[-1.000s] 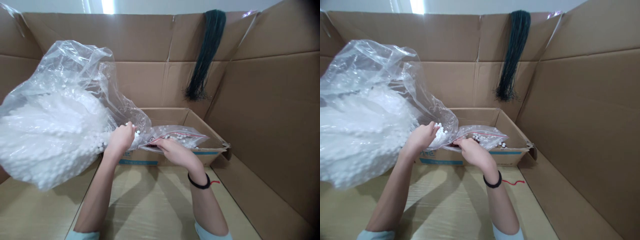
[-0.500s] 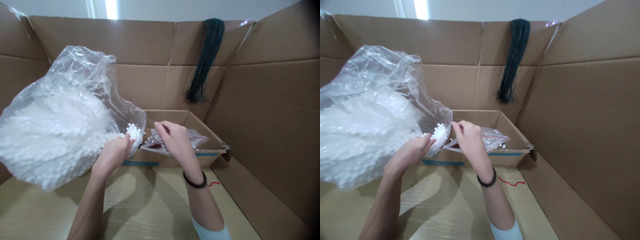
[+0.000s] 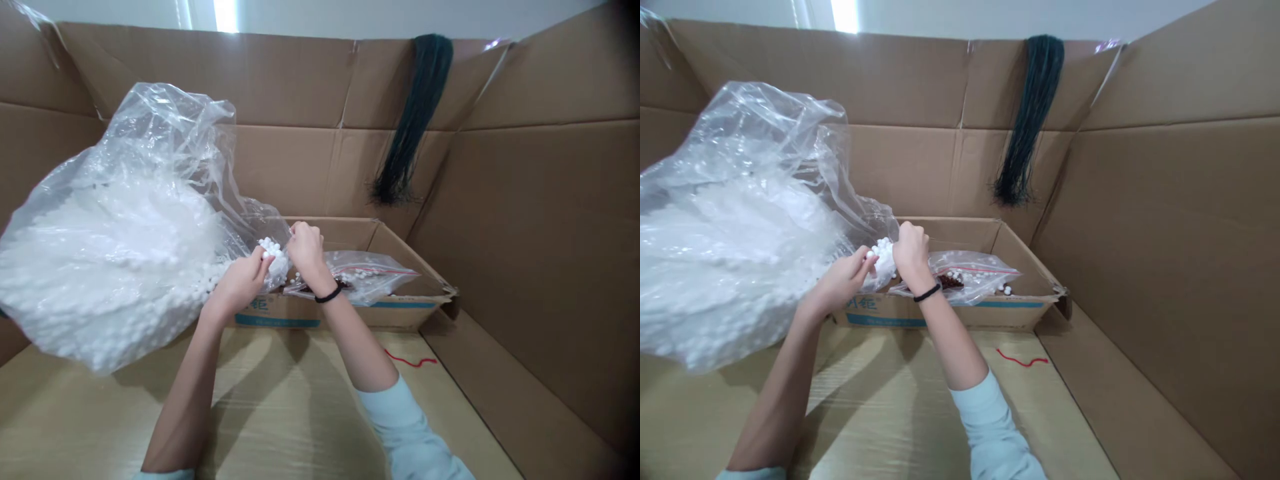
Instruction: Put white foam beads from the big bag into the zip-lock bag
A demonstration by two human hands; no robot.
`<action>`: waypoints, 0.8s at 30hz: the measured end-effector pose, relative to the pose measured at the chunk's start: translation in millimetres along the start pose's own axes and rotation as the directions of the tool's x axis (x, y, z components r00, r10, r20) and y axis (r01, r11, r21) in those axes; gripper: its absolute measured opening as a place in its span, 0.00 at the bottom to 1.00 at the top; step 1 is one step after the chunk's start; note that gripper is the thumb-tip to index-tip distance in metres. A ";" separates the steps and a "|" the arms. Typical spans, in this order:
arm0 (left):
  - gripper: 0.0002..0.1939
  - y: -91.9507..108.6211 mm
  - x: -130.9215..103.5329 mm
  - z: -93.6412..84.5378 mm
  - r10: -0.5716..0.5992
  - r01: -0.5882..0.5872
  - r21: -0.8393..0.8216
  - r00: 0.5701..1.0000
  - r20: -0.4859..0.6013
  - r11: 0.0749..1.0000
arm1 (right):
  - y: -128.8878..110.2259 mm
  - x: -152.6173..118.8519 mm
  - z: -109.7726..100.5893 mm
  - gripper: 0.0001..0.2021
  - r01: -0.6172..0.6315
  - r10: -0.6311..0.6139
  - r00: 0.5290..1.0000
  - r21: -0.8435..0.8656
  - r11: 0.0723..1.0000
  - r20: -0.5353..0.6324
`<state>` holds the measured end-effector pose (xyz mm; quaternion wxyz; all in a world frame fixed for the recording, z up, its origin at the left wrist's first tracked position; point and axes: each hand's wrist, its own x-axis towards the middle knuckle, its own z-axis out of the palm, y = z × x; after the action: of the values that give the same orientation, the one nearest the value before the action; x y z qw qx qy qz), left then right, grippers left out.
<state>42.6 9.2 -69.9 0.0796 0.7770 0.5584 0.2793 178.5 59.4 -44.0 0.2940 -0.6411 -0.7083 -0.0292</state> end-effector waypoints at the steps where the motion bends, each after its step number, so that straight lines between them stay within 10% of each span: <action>1: 0.14 -2.3 4.0 3.5 -0.005 0.004 -0.029 0.999 -0.035 1.000 | 0.4 1.0 2.3 0.14 0.001 -0.001 1.000 0.017 1.000 -0.023; 6: 0.14 -13.8 15.9 21.3 -0.016 0.010 -0.049 0.994 -0.110 0.999 | -3.9 2.6 12.0 0.15 0.045 -0.029 0.992 0.128 0.991 -0.123; 11: 0.14 -24.0 19.6 30.9 -0.016 0.014 0.035 0.999 0.043 0.999 | -9.5 -12.4 9.9 0.13 0.094 -0.089 0.995 0.104 0.990 -0.052; 24: 0.17 -6.5 0.4 0.0 0.021 -0.021 -0.171 1.000 -0.001 0.985 | 10.9 -39.1 14.1 0.08 0.096 -0.096 0.995 0.042 0.995 -0.004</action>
<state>37.4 11.8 -72.6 0.1435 0.7733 0.5241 0.3268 183.4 32.4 -77.0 0.3066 -0.6000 -0.7383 -0.0290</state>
